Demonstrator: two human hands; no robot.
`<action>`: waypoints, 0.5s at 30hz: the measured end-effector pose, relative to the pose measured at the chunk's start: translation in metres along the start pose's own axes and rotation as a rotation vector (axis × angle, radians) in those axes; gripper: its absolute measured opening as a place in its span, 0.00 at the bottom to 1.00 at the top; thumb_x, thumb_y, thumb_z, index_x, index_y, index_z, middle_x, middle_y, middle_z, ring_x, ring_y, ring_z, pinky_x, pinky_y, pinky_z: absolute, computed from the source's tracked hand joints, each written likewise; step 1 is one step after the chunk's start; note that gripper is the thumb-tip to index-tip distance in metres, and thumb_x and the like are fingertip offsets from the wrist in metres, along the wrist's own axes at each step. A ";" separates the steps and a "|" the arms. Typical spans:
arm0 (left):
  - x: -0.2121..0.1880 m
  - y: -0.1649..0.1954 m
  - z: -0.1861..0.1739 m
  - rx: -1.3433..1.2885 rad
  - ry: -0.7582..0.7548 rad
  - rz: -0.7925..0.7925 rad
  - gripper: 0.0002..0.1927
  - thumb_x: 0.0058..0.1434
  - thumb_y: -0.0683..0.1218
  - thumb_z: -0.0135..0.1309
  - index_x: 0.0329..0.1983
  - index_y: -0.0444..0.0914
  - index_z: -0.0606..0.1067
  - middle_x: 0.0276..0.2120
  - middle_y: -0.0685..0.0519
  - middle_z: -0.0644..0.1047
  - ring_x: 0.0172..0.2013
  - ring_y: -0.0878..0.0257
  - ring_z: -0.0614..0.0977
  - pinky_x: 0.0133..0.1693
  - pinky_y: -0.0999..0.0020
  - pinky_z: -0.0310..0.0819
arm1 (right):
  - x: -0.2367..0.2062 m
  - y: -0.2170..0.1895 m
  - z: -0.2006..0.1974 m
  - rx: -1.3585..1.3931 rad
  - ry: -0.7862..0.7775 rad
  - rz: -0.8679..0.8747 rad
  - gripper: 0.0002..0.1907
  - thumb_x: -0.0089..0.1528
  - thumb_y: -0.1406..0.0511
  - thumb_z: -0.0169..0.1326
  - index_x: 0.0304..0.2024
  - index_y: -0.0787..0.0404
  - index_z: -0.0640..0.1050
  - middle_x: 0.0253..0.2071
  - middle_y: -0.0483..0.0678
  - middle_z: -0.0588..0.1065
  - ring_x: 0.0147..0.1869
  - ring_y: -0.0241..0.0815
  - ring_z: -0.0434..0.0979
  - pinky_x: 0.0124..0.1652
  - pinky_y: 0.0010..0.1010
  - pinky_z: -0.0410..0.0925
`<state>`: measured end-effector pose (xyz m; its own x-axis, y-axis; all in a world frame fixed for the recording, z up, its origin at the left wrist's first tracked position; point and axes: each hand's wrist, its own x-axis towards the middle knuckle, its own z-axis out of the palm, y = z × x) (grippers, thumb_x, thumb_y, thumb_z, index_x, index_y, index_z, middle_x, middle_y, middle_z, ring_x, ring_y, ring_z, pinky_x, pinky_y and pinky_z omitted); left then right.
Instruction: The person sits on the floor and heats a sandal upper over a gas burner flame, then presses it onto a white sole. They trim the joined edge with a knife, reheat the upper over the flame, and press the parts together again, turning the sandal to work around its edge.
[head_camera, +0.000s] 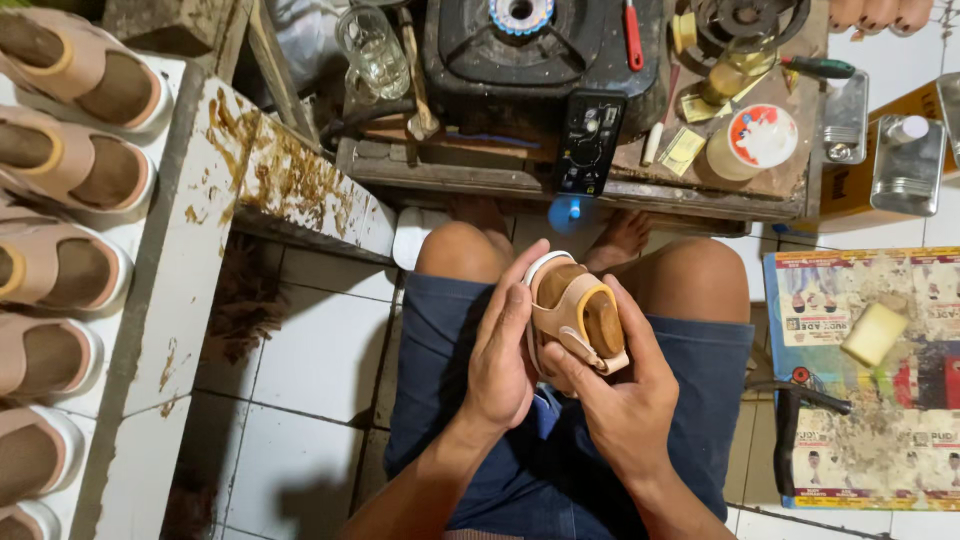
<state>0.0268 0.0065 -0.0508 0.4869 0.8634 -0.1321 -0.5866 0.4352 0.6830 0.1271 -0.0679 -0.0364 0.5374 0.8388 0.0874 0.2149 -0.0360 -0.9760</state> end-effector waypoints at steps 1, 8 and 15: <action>-0.001 -0.001 -0.001 0.025 0.023 -0.012 0.30 0.78 0.53 0.34 0.76 0.31 0.56 0.63 0.42 0.71 0.62 0.56 0.73 0.65 0.62 0.65 | 0.000 0.001 0.000 0.031 -0.011 0.014 0.40 0.55 0.71 0.67 0.68 0.69 0.67 0.62 0.55 0.74 0.62 0.41 0.76 0.58 0.30 0.72; -0.012 -0.006 0.004 0.041 0.004 0.096 0.30 0.78 0.54 0.34 0.75 0.29 0.56 0.61 0.36 0.73 0.62 0.50 0.76 0.66 0.57 0.67 | -0.013 0.000 0.002 0.000 0.001 -0.140 0.40 0.54 0.72 0.69 0.67 0.70 0.67 0.62 0.58 0.73 0.64 0.46 0.75 0.61 0.34 0.70; -0.036 -0.005 0.004 0.074 -0.106 0.163 0.29 0.79 0.54 0.30 0.73 0.28 0.55 0.65 0.28 0.69 0.65 0.41 0.74 0.69 0.48 0.66 | -0.028 -0.010 -0.002 -0.067 0.049 -0.429 0.41 0.52 0.71 0.72 0.64 0.69 0.67 0.60 0.64 0.73 0.64 0.56 0.78 0.62 0.39 0.72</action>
<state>0.0144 -0.0278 -0.0463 0.4575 0.8873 0.0582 -0.6158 0.2690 0.7406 0.1111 -0.0919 -0.0283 0.4258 0.7587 0.4931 0.4784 0.2738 -0.8344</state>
